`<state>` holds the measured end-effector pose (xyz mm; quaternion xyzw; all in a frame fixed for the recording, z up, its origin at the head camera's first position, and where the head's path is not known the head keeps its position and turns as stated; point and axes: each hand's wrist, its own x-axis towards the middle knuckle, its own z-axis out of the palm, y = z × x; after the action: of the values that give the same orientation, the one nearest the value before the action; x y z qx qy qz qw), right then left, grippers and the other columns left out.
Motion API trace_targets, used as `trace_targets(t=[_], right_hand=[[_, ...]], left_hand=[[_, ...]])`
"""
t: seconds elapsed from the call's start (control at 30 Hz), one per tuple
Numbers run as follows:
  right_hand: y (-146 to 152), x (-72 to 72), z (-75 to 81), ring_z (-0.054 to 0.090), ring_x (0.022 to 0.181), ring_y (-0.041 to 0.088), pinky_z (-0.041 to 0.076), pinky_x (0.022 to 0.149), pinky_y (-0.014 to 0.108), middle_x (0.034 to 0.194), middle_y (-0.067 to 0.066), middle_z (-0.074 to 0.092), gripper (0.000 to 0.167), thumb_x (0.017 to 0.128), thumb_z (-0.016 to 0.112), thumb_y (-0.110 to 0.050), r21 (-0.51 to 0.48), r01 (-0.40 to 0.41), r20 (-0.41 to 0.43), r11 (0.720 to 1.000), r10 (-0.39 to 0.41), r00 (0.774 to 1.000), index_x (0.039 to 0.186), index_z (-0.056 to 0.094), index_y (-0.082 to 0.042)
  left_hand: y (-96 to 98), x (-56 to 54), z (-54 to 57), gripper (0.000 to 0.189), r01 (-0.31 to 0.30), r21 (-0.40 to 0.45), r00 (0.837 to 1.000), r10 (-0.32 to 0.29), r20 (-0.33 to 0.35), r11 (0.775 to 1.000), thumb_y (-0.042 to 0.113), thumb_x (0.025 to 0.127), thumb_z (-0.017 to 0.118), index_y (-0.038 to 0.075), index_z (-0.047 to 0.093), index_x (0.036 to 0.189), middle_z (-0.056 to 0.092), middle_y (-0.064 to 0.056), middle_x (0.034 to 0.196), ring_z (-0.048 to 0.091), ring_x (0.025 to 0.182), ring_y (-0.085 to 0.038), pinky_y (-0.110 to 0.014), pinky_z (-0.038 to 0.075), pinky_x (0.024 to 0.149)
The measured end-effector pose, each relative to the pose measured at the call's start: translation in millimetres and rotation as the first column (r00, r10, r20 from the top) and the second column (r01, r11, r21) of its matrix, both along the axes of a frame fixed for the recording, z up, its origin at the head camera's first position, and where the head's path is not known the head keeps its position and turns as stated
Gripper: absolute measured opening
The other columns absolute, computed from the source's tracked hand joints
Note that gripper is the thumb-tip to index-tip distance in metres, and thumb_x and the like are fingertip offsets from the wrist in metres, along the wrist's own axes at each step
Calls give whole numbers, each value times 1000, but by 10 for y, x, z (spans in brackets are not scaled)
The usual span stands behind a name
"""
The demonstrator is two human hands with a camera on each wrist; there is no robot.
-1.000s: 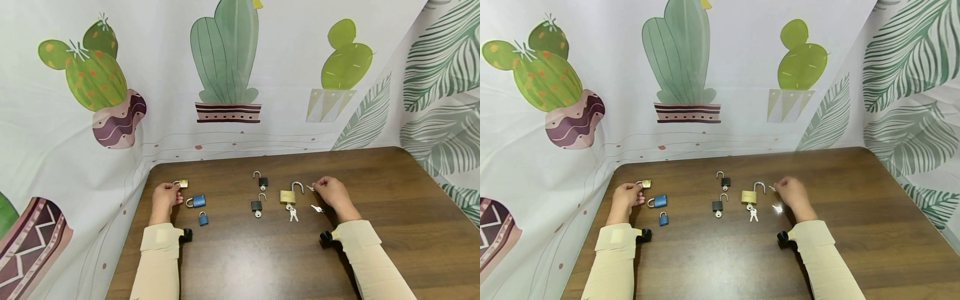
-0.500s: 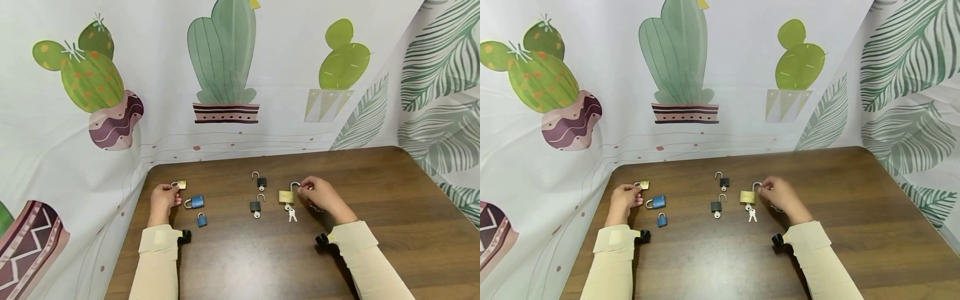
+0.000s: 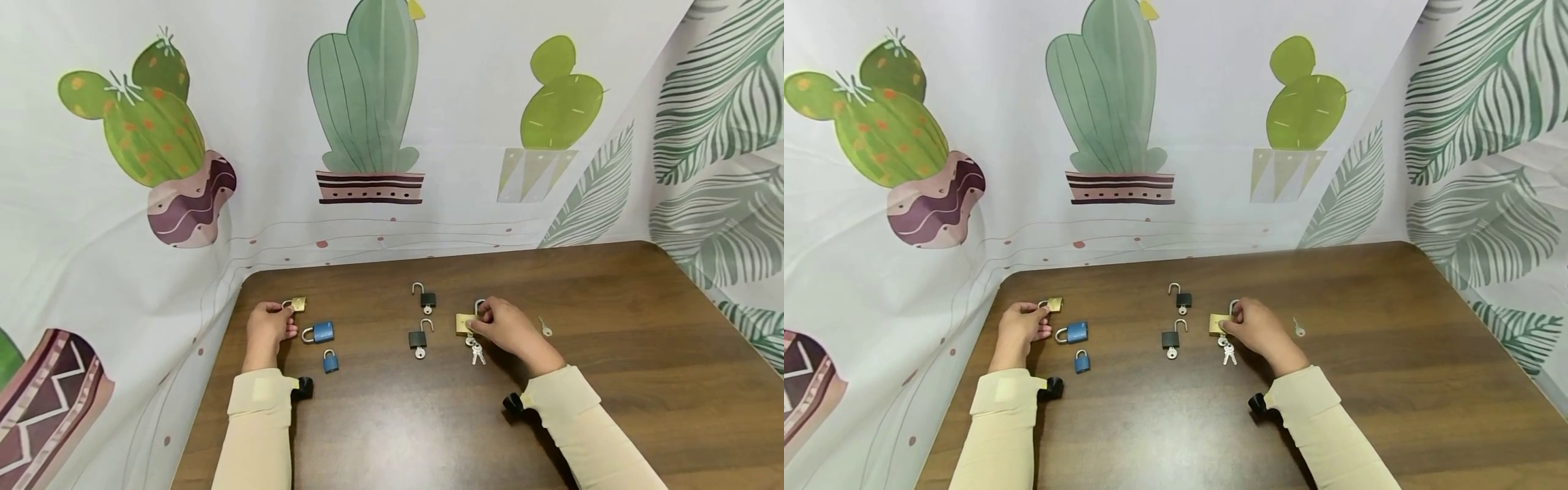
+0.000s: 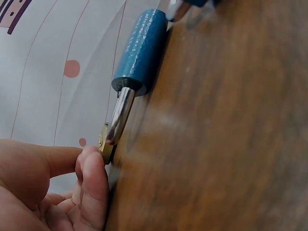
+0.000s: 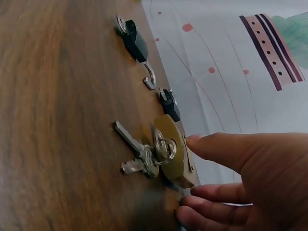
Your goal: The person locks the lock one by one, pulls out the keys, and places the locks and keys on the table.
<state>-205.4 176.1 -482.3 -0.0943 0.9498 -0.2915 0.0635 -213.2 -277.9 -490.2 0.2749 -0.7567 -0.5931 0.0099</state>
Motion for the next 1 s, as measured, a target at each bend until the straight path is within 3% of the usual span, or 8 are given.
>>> trace_targets(t=[0.23,0.37,0.53,0.73,1.0], right_hand=[[-138,43,17,60,87,26,51,80,46,102,14,60,59,92,67,-53,122,63,25,990,-67,997,113,59,2],[-227,45,32,62,90,32,52,77,48,107,19,60,76,88,65,-64,215,95,20,972,-102,995,118,57,6],[-332,40,61,63,99,43,54,81,54,115,25,59,94,86,62,-71,315,108,46,943,-129,991,128,50,11],[-399,53,88,65,90,38,54,79,53,108,22,64,83,87,65,-62,342,124,75,931,-158,985,126,48,9],[-398,47,48,63,81,31,53,69,48,107,19,64,64,84,63,-48,310,138,49,941,-161,986,116,50,5]], left_hand=[[-18,-11,-9,43,2,-5,1000,-2,-17,1000,9,100,57,-10,42,136,59,-4,72,62,52,-7,-21,56,52],[-15,-4,-13,42,4,-6,1000,-4,-9,1000,9,100,58,-9,43,136,59,-4,72,62,53,-7,-22,57,53],[-24,10,-19,44,5,3,1000,-5,-4,1000,9,100,58,-9,42,137,60,-4,69,63,54,-7,-23,57,54],[-15,28,-6,43,7,-9,1000,-7,-1,1000,9,100,57,-9,43,136,60,-4,71,63,54,-7,-23,57,54],[-14,27,12,42,7,1,1000,-7,0,1000,9,100,57,-9,42,136,60,-5,70,62,55,-8,-23,57,54]])
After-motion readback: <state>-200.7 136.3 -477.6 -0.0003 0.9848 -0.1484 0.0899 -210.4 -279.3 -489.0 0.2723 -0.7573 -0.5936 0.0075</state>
